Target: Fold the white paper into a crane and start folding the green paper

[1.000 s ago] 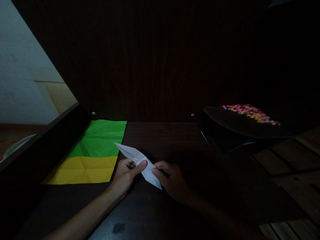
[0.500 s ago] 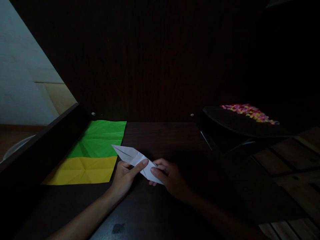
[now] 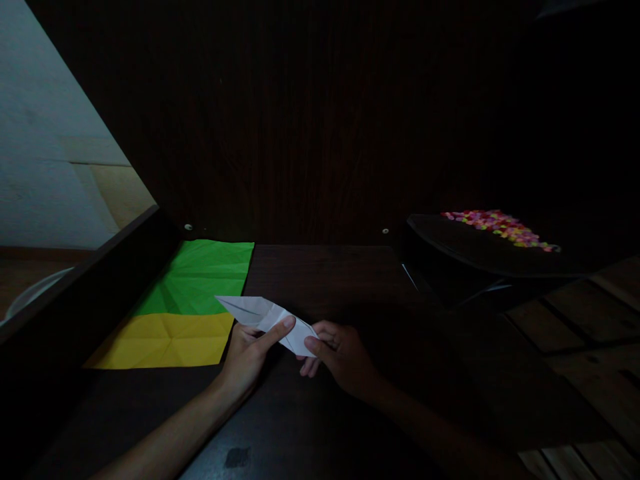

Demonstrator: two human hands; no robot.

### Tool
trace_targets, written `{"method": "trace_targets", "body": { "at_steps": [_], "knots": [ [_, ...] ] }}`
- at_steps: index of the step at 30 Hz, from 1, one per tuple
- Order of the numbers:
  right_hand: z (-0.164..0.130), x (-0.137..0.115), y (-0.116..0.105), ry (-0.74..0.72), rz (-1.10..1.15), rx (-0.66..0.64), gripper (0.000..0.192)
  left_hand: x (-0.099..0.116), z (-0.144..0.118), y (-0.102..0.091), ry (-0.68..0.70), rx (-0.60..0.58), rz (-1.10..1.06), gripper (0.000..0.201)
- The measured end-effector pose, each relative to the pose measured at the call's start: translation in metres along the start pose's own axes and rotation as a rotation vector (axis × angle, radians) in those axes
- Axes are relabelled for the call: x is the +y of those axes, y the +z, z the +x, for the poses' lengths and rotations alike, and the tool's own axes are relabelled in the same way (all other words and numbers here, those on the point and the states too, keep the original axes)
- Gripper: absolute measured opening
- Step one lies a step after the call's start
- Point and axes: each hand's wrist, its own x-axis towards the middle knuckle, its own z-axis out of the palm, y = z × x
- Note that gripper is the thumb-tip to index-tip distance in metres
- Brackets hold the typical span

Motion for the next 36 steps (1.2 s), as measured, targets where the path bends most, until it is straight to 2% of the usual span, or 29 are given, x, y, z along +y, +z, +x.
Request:
{"method": "trace_targets", "body": {
  "at_steps": [3, 9, 15, 20, 27, 36],
  "knots": [
    [0.0005, 0.0013, 0.0, 0.009, 0.03, -0.013, 0.035, 0.0003, 0.0006, 0.0011, -0.013, 0.01, -0.031, 0.023],
    [0.0008, -0.0017, -0.0017, 0.021, 0.027, -0.018, 0.037, 0.0024, 0.0038, 0.0018, -0.056, 0.109, -0.105, 0.023],
    [0.0013, -0.0009, -0.003, 0.009, 0.078, -0.051, 0.039, 0.0025, 0.005, 0.0033, -0.118, 0.13, -0.202, 0.023],
    [0.0015, -0.0019, -0.0031, -0.008, 0.12, -0.08, 0.041, 0.0037, 0.0056, 0.0034, -0.174, 0.118, -0.251, 0.025],
    [-0.0008, -0.0028, -0.0041, -0.062, 0.076, -0.104, 0.037, 0.0021, 0.0062, -0.0012, -0.143, 0.085, -0.161, 0.027],
    [-0.0026, -0.0054, -0.004, -0.076, 0.028, -0.153, 0.036, 0.0024, 0.0016, 0.0022, -0.108, -0.041, -0.06, 0.028]
  ]
}}
